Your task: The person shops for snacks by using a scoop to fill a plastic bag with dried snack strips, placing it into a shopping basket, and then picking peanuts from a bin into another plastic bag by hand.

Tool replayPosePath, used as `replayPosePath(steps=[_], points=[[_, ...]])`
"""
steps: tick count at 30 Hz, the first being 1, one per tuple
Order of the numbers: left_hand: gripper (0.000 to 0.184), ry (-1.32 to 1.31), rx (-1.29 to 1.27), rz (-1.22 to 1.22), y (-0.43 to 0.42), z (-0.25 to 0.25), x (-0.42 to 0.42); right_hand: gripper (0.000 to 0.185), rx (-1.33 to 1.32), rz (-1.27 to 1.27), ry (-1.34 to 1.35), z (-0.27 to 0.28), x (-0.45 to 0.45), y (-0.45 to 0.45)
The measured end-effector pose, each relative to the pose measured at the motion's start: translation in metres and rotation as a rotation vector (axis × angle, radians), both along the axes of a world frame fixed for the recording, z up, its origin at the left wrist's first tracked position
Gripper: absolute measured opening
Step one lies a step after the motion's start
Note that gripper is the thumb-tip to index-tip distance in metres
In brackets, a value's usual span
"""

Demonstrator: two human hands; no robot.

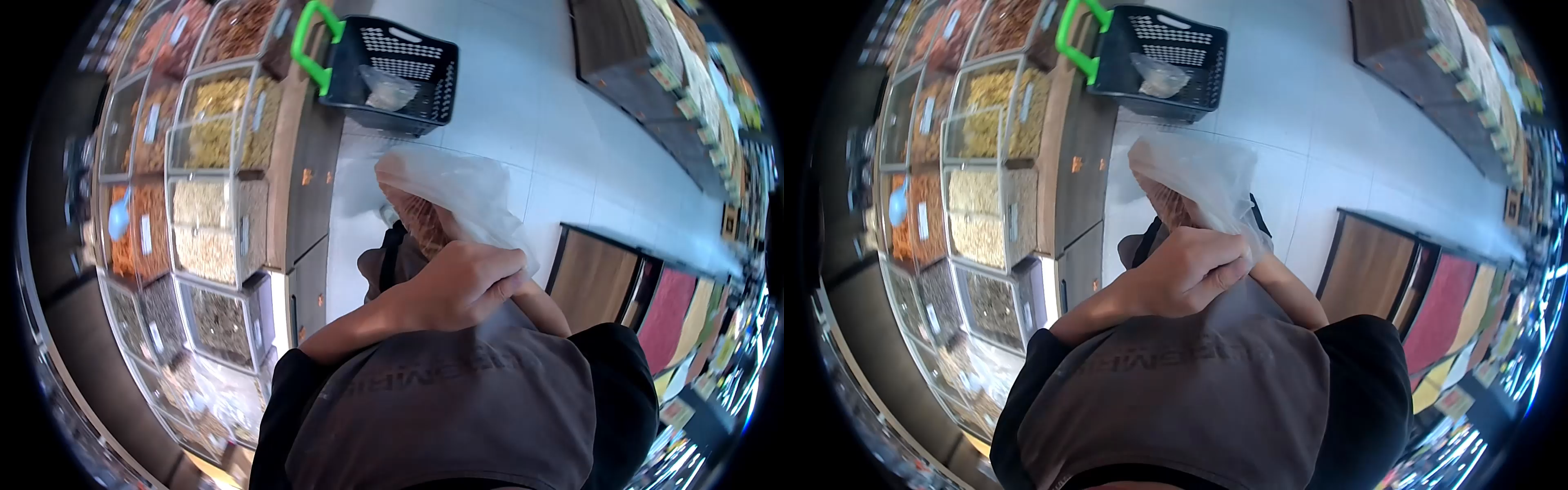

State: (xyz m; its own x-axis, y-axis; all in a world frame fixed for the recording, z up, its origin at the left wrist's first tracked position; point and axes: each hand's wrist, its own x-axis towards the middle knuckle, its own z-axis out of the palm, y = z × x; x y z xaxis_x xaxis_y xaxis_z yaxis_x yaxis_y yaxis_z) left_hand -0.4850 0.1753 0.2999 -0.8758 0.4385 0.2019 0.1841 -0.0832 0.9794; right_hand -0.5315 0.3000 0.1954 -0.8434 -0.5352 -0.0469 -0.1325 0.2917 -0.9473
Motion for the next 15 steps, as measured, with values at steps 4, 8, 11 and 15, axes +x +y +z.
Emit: replayPosePath(steps=[4,8,11,15], points=[[0.014,0.236,-0.061,-0.116,0.041,0.013,-0.037,0.048,0.07,-0.344,-0.043,-0.005,-0.025,0.053],[0.032,0.205,-0.016,0.022,0.057,0.007,-0.078,0.042,-0.05,-0.48,-0.284,-0.005,-0.055,0.124],[0.066,0.187,-0.411,0.31,0.055,-0.002,-0.112,0.039,-0.327,-0.418,-0.484,0.012,-0.077,0.179],[0.089,0.159,-0.753,0.301,0.063,-0.038,-0.133,0.039,-0.486,-0.294,-0.443,0.041,-0.1,0.22]])
